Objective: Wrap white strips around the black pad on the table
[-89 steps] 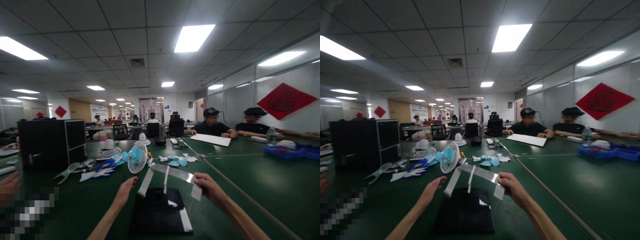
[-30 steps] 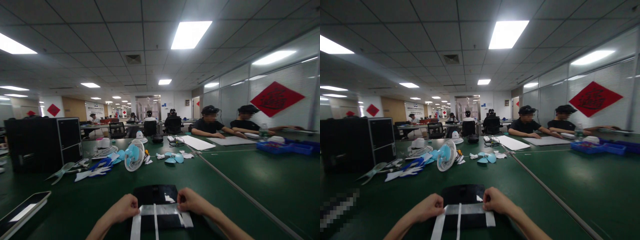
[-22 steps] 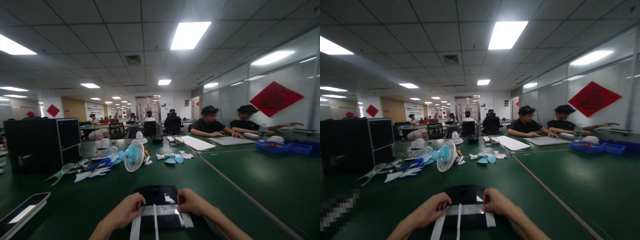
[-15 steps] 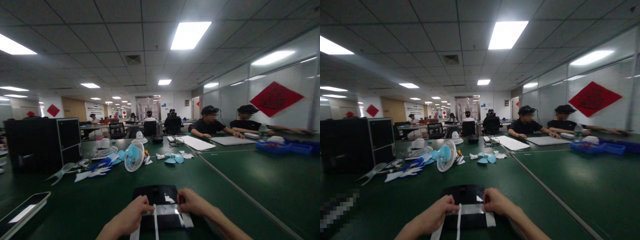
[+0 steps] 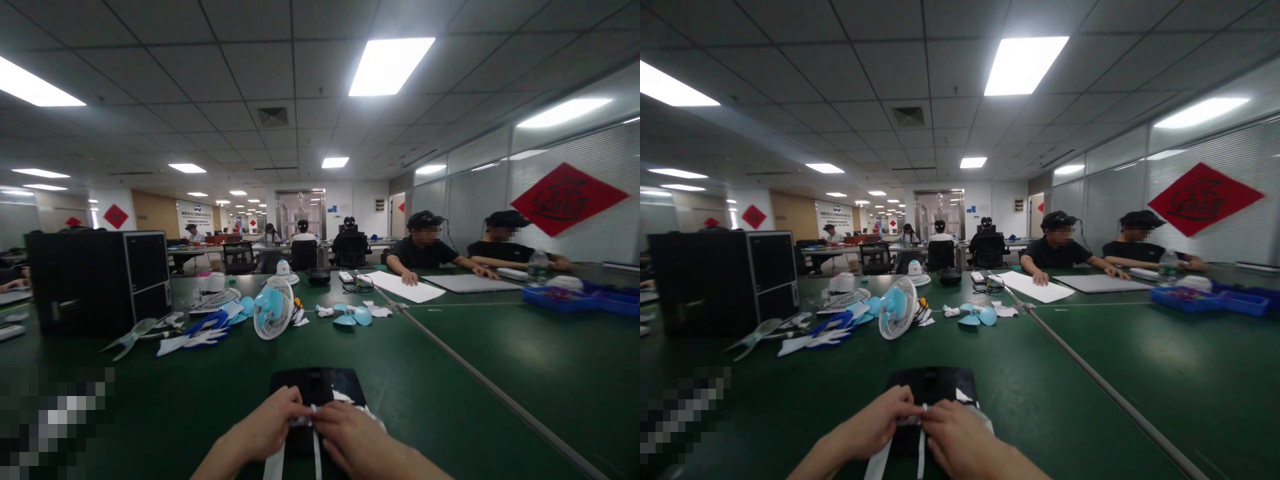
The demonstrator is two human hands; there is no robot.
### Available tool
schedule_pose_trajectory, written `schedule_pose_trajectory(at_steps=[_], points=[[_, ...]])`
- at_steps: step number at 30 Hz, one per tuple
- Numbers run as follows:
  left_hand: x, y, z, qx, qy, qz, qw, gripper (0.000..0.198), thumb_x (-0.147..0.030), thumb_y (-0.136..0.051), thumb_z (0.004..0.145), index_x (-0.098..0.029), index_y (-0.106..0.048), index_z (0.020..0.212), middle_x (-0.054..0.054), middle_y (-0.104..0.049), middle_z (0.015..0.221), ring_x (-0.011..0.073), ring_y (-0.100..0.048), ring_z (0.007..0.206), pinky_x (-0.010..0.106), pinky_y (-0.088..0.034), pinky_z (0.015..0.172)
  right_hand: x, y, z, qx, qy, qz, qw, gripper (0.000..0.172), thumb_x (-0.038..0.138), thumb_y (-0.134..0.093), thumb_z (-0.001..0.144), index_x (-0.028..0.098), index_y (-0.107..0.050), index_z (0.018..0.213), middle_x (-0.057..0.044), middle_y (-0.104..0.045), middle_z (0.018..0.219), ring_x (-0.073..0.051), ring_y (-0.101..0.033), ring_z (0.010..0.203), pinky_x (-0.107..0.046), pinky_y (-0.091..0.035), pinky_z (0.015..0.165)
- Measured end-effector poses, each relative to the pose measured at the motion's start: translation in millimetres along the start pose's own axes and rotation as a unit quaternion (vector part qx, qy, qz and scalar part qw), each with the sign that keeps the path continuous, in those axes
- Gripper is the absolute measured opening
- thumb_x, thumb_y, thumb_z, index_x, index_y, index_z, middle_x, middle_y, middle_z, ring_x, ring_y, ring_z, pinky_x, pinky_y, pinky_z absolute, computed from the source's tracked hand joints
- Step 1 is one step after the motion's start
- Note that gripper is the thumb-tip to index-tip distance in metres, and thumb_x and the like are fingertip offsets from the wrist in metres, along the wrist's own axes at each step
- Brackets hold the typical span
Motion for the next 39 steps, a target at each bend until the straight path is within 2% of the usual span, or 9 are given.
schedule_pose_trajectory(at_steps=[4,8,13,18,21,26,31,39], points=[[0.9,-0.8,0.8,-0.007,-0.009,-0.007,1.0,0.061,0.002,-0.036,0.072,-0.035,-0.058,0.115,0.0,-0.052,0.103,0.016,-0.046,0.096,0.029,-0.037,0.085,-8.3,-12.3,-0.8,-0.008,0.007,-0.017,1.0,0.034,0.025,-0.042,0.09,0.02,-0.058,0.12,-0.007,-0.06,0.124,-0.021,-0.052,0.114,-0.034,-0.036,0.102],[1.7,-1.1,0.7,-0.007,-0.004,-0.005,1.0,0.058,0.002,-0.036,0.072,-0.033,-0.06,0.112,0.001,-0.052,0.103,0.0163,-0.046,0.097,0.028,-0.036,0.086,-7.9,-20.6,-11.0,0.017,0.045,-0.021,0.999,0.04,0.027,-0.047,0.087,0.021,-0.054,0.126,-0.008,-0.055,0.132,-0.024,-0.049,0.12,-0.037,-0.034,0.105],[2.6,-2.1,1.4,-0.002,0.002,0.001,1.0,0.06,0.002,-0.033,0.073,-0.033,-0.059,0.114,0.001,-0.051,0.103,0.0155,-0.046,0.096,0.028,-0.036,0.085,-5.5,-21.7,-20.7,0.039,0.064,-0.022,0.997,0.043,0.032,-0.047,0.089,0.024,-0.048,0.132,-0.009,-0.048,0.139,-0.027,-0.045,0.125,-0.041,-0.034,0.105],[7.4,-5.2,2.1,0.0,0.006,0.007,1.0,0.058,0.002,-0.035,0.072,-0.032,-0.06,0.112,0.001,-0.051,0.104,0.0159,-0.045,0.096,0.028,-0.036,0.085,-6.8,-22.8,-20.6,0.055,0.057,-0.029,0.996,0.043,0.033,-0.047,0.09,0.026,-0.049,0.132,-0.011,-0.047,0.14,-0.03,-0.046,0.124,-0.046,-0.036,0.103],[7.6,-5.3,1.7,-0.003,0.001,0.001,1.0,0.06,0.002,-0.034,0.073,-0.033,-0.058,0.115,0.001,-0.05,0.105,0.0156,-0.045,0.095,0.028,-0.037,0.086,-2.9,-15.0,-20.3,0.049,0.06,-0.006,0.997,0.043,0.03,-0.047,0.089,0.027,-0.049,0.132,-0.009,-0.047,0.14,-0.027,-0.045,0.126,-0.043,-0.033,0.105],[5.5,-1.0,-1.4,0.0,0.006,0.0,1.0,0.057,-0.002,-0.036,0.076,-0.035,-0.058,0.117,0.001,-0.05,0.104,0.0157,-0.046,0.095,0.027,-0.037,0.084,-13.1,4.2,-19.2,0.006,-0.045,0.045,0.998,0.044,0.031,-0.048,0.089,0.022,-0.049,0.132,-0.009,-0.055,0.133,-0.024,-0.049,0.122,-0.036,-0.034,0.106],[9.3,7.9,-7.2,-0.002,0.026,-0.004,1.0,0.041,-0.012,-0.037,0.084,-0.032,-0.064,0.107,0.001,-0.053,0.106,0.0155,-0.049,0.099,0.027,-0.038,0.085,-21.3,12.1,-24.9,0.004,-0.079,0.063,0.995,0.034,0.031,-0.041,0.093,0.023,-0.059,0.121,-0.006,-0.063,0.122,-0.021,-0.057,0.112,-0.033,-0.041,0.1],[20.9,17.0,-12.6,-0.012,0.063,-0.058,0.996,0.026,-0.019,-0.046,0.084,-0.027,-0.069,0.094,-0.001,-0.058,0.103,0.0133,-0.054,0.093,0.023,-0.041,0.084,-37.4,32.9,-52.3,0.0,-0.107,0.082,0.991,0.034,0.028,-0.038,0.094,0.027,-0.063,0.117,-0.003,-0.061,0.125,-0.019,-0.056,0.113,-0.03,-0.039,0.101]])
Point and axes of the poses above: each hand's wrist, its own z-axis towards the middle knuckle, its own y-axis out of the back of the hand, x = y × z, the point moved 8 cm from there along z, towards the middle knuckle
